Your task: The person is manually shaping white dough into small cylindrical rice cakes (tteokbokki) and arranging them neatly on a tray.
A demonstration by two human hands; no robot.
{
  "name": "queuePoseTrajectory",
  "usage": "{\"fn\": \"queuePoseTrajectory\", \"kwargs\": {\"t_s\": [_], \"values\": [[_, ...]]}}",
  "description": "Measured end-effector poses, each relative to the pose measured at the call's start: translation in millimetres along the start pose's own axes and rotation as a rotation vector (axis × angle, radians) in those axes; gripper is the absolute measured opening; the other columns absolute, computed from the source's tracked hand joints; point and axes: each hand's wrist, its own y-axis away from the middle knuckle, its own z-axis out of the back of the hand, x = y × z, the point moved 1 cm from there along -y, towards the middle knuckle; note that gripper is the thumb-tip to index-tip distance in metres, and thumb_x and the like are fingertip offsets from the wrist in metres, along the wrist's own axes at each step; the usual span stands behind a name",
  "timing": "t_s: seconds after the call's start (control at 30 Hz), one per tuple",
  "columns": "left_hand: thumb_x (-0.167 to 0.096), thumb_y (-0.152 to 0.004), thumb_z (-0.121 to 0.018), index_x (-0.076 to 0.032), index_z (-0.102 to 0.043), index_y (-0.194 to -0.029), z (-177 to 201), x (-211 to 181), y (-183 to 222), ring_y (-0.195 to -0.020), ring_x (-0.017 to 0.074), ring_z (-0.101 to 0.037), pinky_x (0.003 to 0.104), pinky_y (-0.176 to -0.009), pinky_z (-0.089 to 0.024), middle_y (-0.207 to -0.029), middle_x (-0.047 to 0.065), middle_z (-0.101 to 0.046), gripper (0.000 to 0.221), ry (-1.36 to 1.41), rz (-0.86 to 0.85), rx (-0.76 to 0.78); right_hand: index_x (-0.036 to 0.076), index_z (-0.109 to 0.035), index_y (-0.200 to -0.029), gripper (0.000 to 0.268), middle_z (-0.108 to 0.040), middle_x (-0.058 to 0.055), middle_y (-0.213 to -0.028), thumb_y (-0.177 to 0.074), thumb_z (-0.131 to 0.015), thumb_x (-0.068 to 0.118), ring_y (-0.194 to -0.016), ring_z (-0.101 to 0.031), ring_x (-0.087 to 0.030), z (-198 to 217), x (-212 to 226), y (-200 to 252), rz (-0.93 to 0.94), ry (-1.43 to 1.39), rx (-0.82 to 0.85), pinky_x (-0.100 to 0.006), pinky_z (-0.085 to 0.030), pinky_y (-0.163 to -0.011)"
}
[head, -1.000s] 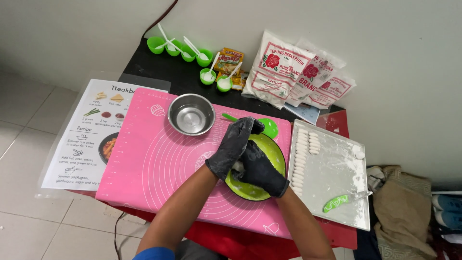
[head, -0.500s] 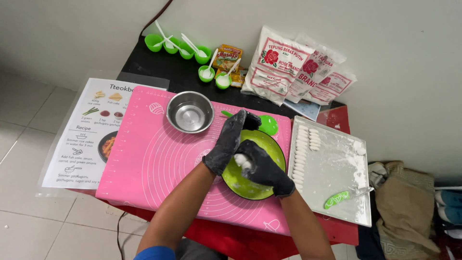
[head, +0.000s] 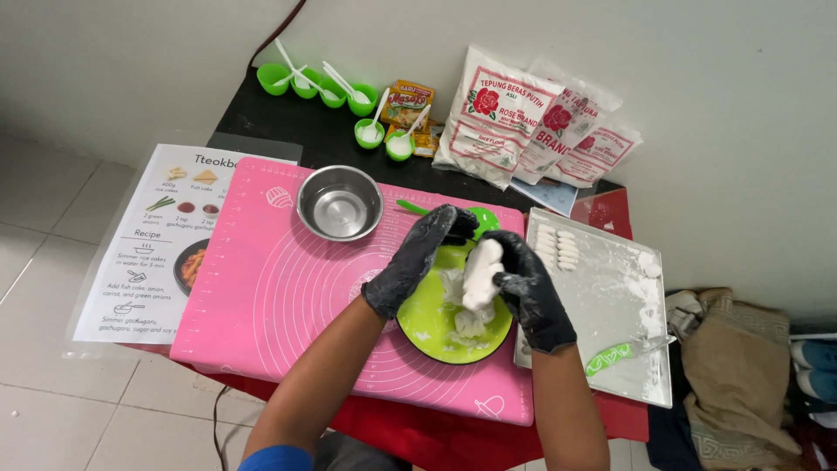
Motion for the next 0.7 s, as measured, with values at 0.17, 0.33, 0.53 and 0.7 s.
{"fn": "queuePoseTrajectory", "kwargs": {"t_s": [0.17,0.33,0.53,0.7], "values": [[-0.055,-0.101,-0.059,-0.008,-0.069,-0.131,21,25,-18,-0.101,0.0284,-0.075,0.045,-0.089,-0.063,-0.114,0.017,-0.075,0.057,0.092,0.332,0.302,0.000,-0.051,-0.143,0.068,-0.064,-0.014,-0.129,-0.079,-0.075,-0.005,-0.119,-0.060,-0.019,-2,-12,4,0.292,0.116,-0.183,-0.032,-0.057,-0.093],[-0.050,-0.106,-0.059,0.001,-0.073,-0.121,10,24,-8,-0.085,0.0398,-0.077,0.054,-0.076,-0.065,-0.102,0.026,-0.075,0.055,0.332,0.577,0.350,0.002,-0.052,-0.129,0.069,-0.060,-0.013,-0.133,-0.071,-0.088,-0.005,-0.115,-0.067,-0.026,-13,-14,3,0.394,0.243,-0.184,-0.036,-0.067,-0.073],[-0.044,-0.101,-0.068,-0.001,-0.073,-0.109,16,16,-16,-0.066,0.0318,-0.073,0.044,-0.060,-0.060,-0.085,0.021,-0.073,0.044,0.090,0.453,0.259,0.005,-0.072,-0.112,0.057,-0.071,-0.013,-0.116,-0.069,-0.095,0.034,-0.115,-0.067,-0.035,-28,-7,3,0.816,0.856,-0.171,-0.045,-0.053,-0.104],[-0.062,-0.086,-0.077,-0.001,-0.070,-0.106,-7,-11,15,-0.092,0.0314,-0.072,0.044,-0.080,-0.056,-0.090,0.022,-0.072,0.065,-0.468,0.291,0.077,0.008,-0.078,-0.108,0.049,-0.071,-0.012,-0.112,-0.068,-0.095,0.029,-0.109,-0.070,-0.033,-42,-2,12,0.870,0.854,-0.105,-0.043,-0.058,-0.097]]}}
